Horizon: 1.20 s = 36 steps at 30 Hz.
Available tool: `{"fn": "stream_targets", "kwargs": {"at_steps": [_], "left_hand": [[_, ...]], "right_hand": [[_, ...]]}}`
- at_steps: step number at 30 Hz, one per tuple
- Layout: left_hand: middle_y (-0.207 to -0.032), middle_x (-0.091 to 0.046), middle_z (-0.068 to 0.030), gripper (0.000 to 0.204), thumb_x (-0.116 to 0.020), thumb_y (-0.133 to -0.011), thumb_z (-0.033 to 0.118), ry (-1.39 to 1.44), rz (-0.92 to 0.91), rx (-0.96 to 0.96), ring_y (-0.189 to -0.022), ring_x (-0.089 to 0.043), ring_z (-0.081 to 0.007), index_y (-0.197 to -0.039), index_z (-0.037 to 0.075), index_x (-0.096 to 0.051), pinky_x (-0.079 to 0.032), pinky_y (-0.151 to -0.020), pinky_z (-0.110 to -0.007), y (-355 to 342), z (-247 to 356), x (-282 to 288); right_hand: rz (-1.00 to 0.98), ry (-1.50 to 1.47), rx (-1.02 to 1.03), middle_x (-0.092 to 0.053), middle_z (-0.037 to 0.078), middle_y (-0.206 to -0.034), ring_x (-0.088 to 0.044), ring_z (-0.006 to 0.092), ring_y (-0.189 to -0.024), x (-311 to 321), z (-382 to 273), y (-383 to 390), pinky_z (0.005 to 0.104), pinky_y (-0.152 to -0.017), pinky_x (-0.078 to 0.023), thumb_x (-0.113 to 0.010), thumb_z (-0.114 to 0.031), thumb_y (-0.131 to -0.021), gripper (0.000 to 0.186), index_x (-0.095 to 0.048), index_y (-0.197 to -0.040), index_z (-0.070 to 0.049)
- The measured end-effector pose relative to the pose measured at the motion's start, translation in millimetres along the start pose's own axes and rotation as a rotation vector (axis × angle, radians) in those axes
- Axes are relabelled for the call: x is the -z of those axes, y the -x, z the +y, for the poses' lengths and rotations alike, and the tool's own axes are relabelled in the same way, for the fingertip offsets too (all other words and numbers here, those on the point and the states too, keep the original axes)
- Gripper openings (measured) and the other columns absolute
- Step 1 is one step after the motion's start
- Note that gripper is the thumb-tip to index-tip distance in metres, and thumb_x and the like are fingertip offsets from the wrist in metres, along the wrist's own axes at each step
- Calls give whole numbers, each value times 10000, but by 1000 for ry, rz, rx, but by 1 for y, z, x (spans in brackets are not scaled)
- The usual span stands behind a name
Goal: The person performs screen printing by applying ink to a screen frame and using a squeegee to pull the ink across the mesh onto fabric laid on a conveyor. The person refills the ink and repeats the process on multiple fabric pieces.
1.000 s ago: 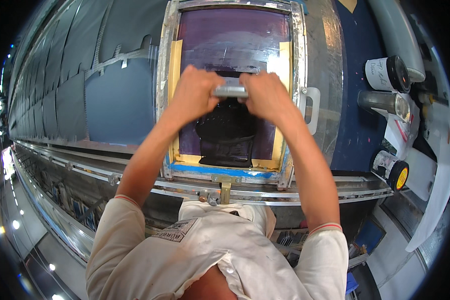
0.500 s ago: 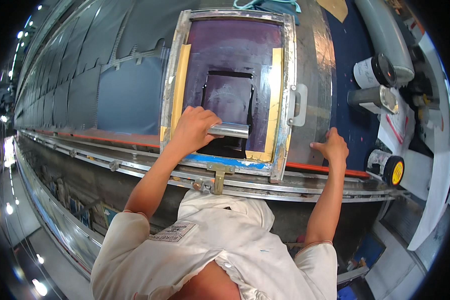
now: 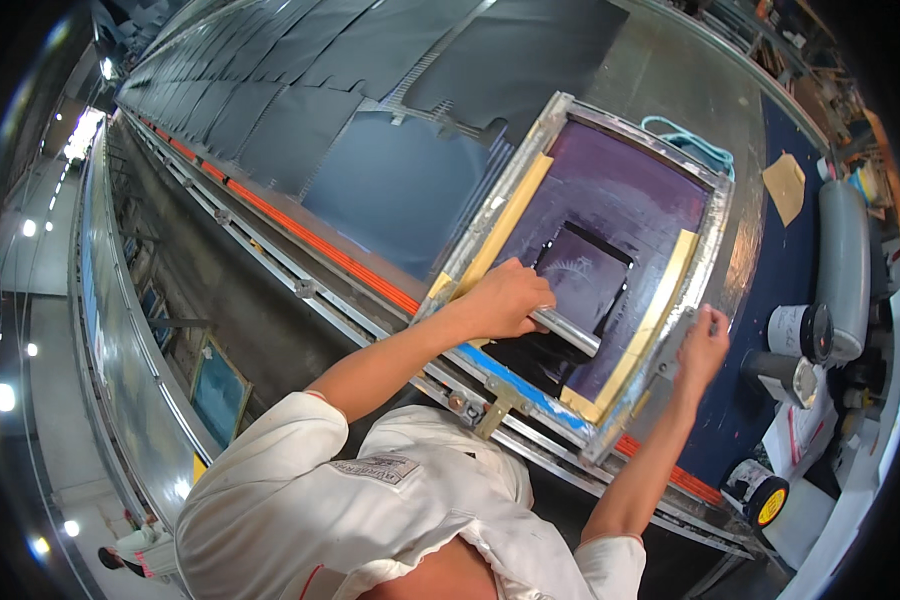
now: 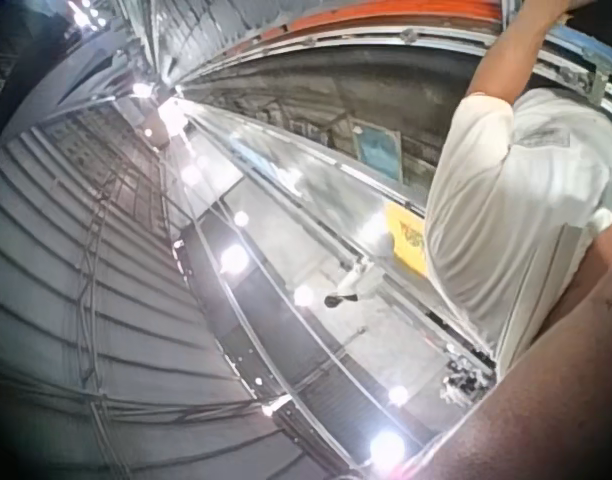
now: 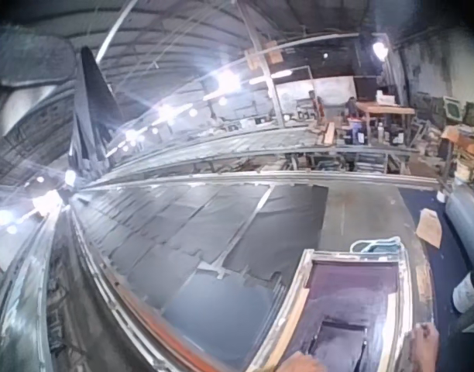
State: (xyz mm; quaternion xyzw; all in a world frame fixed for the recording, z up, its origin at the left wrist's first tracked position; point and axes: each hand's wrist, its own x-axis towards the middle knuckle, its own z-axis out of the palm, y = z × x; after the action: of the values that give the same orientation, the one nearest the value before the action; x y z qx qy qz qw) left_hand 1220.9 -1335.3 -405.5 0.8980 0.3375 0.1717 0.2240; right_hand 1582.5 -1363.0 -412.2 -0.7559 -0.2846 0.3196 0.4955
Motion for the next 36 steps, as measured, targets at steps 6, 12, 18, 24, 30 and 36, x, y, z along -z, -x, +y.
{"fn": "stream_targets", "kwargs": {"at_steps": [6, 12, 18, 24, 30, 36], "left_hand": [[-883, -669, -15, 182, -802, -728, 181, 24, 128, -49, -888, -645, -242, -876, 148, -701, -449, -830, -403, 34, -29, 46], [-844, -694, -58, 196, -819, -690, 127, 26, 168, -29, -840, -656, -289, -864, 110, -729, -470, -738, -444, 105, -146, 116], [-833, -693, -78, 175, -835, -710, 135, -20, 26, 132, -829, -645, -305, -853, 98, -743, -460, -746, -447, 154, -223, 174], [-839, -677, -81, 167, -827, -747, 201, 28, 4, 130, -868, -627, -313, -858, 108, -743, -419, -804, -443, 164, -247, 165], [-869, -702, -92, 185, -827, -752, 222, 36, -97, 163, -867, -644, -312, -864, 101, -744, -431, -804, -449, 145, -259, 163], [-900, -702, -69, 219, -843, -730, 238, 16, -211, 173, -900, -639, -302, -870, 105, -739, -430, -828, -444, 143, -260, 168]], "right_hand": [[110, 142, 164, -461, -58, -616, -385, 41, -479, -52, -59, 41, 269, -408, -271, -638, -319, -1001, 245, -646, -1047, -79], [120, 157, 223, -724, 143, -978, -679, 268, -893, -220, -25, 81, 390, -809, -515, -638, -347, -976, 320, -714, -1051, -45], [137, 88, 175, -649, 114, -723, -592, 200, -669, -335, -51, 141, 378, -652, -470, -645, -380, -951, 345, -682, -990, -39], [212, 90, 242, -634, 117, -722, -584, 221, -682, -359, -31, 133, 393, -641, -452, -576, -402, -999, 373, -666, -1008, -40], [107, 40, 64, -637, 140, -752, -617, 264, -640, -357, -11, 111, 392, -606, -480, -469, -439, -1045, 440, -653, -1029, -39], [-173, -272, -260, -567, 41, -692, -531, 145, -557, -336, -28, 120, 308, -507, -466, -346, -515, -1082, 540, -635, -1194, -72]]}}
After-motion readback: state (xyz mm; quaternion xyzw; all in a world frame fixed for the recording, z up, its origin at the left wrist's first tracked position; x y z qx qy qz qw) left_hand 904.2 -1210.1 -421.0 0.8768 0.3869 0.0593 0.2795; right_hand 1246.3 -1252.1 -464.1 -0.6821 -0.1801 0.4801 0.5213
